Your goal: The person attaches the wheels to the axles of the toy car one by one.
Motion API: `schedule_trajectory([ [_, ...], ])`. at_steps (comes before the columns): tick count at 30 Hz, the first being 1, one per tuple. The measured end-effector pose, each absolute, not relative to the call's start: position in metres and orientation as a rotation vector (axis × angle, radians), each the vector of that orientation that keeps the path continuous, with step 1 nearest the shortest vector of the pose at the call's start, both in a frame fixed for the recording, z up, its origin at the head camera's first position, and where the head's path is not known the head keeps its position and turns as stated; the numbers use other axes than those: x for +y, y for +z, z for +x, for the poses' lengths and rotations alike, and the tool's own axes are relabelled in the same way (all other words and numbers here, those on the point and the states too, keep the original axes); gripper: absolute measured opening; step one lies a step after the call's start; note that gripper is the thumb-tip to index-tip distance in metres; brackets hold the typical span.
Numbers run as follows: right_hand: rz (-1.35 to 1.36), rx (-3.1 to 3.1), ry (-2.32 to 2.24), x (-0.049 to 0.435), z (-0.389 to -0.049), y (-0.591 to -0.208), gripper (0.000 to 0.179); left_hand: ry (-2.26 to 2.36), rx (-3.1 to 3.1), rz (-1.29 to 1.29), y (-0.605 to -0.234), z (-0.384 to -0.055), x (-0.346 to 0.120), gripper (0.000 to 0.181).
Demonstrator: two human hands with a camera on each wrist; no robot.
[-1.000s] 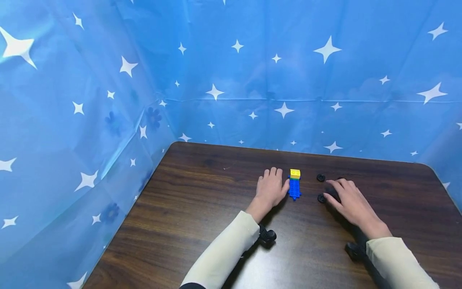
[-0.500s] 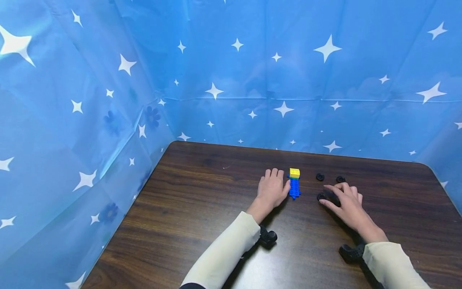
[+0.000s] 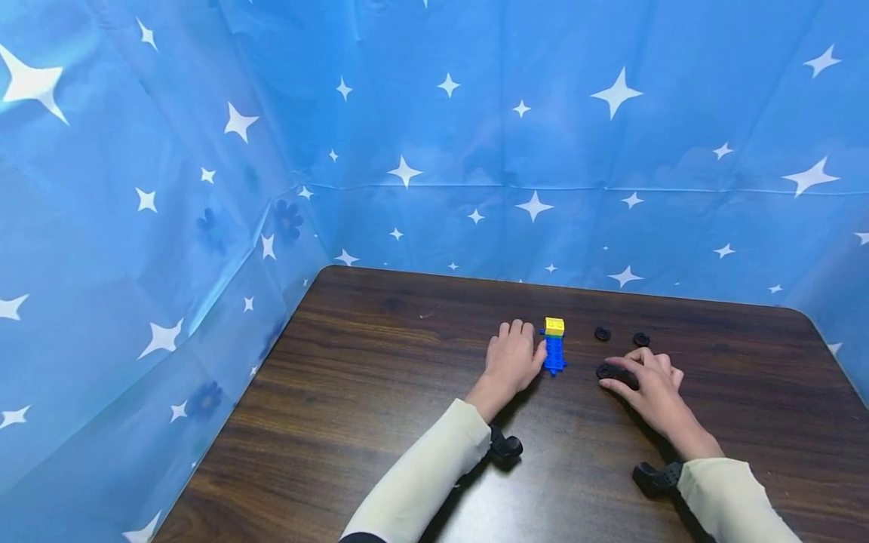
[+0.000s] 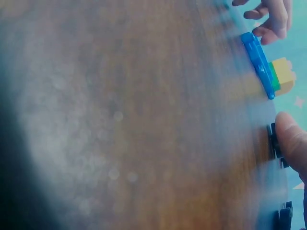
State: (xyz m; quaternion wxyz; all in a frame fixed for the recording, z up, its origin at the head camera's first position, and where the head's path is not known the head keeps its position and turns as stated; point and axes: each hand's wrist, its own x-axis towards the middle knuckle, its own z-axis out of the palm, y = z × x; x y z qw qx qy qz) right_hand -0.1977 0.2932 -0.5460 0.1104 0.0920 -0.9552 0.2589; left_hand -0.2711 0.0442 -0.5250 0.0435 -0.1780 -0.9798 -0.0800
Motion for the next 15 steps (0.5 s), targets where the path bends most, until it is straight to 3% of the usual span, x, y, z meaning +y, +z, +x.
schedule_trajectory([
  [15, 0.247, -2.726, 0.79, 0.2884, -0.1923, -0.5509, 0.033, -0.319, -2.998, -0.542, -0.5285, -0.2688, 0.0485, 0.037],
])
